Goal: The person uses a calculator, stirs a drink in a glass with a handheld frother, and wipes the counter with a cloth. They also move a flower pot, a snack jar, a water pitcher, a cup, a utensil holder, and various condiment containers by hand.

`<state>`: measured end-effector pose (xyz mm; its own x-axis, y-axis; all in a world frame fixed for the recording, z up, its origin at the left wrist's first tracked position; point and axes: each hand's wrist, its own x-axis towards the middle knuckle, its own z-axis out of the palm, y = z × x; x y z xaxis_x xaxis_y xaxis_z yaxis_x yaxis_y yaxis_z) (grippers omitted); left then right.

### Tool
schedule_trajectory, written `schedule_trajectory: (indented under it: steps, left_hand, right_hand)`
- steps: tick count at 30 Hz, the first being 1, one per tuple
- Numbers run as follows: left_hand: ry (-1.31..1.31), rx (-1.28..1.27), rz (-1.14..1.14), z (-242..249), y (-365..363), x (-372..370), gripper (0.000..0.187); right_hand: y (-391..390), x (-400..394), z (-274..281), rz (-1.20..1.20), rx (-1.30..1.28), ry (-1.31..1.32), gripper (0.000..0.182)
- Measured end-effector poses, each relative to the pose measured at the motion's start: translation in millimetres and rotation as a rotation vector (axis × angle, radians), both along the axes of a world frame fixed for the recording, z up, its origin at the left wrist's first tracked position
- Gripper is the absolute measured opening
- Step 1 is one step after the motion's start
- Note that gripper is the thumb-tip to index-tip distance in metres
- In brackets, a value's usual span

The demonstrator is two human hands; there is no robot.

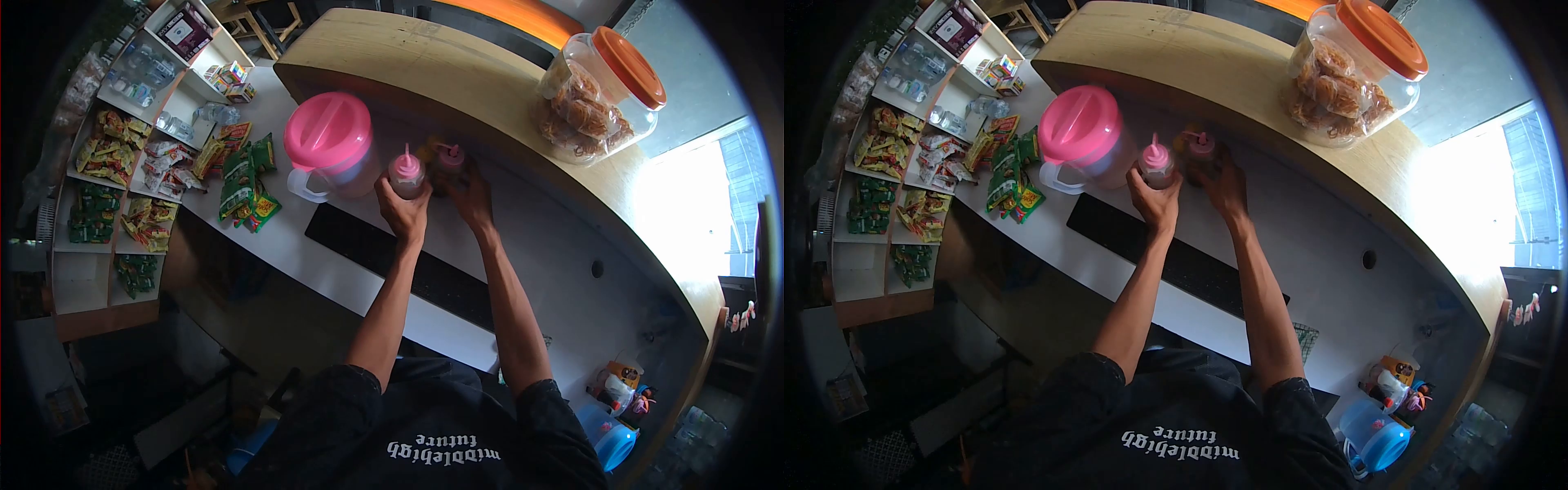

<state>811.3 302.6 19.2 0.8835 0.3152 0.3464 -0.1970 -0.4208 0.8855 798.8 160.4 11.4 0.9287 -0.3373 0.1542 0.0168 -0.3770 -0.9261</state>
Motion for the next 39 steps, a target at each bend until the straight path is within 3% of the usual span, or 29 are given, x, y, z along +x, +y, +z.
schedule_trajectory:
  steps: [8,11,20,24,28,39]
  left_hand:
    - [-0.102,0.032,-0.118,-10.3,14.3,0.6,0.064]
    - [-0.027,0.060,-0.205,-6.0,26.5,1.8,0.065]
    - [0.008,0.136,-0.540,47.0,-7.2,-60.5,0.062]
    - [0.085,0.101,-0.782,61.6,-57.9,-107.4,0.065]
    - [0.148,-0.110,-1.047,72.8,-122.1,-165.2,0.068]
    - [0.023,0.001,-1.551,78.0,-333.2,-338.4,0.070]
  right_hand:
    - [16.9,-9.9,14.8,-0.009,0.011,-0.018,0.071]
    - [18.4,-17.5,20.1,-0.022,-0.052,-0.019,0.070]
    - [-12.4,-109.7,68.3,-0.290,-0.065,-0.015,0.064]
    - [-55.4,-176.8,83.9,-0.460,-0.107,-0.103,0.063]
    - [-101.7,-259.9,99.0,-0.647,-0.161,-0.174,0.064]
    - [-223.3,-483.0,120.5,-1.241,-0.252,-0.043,0.064]
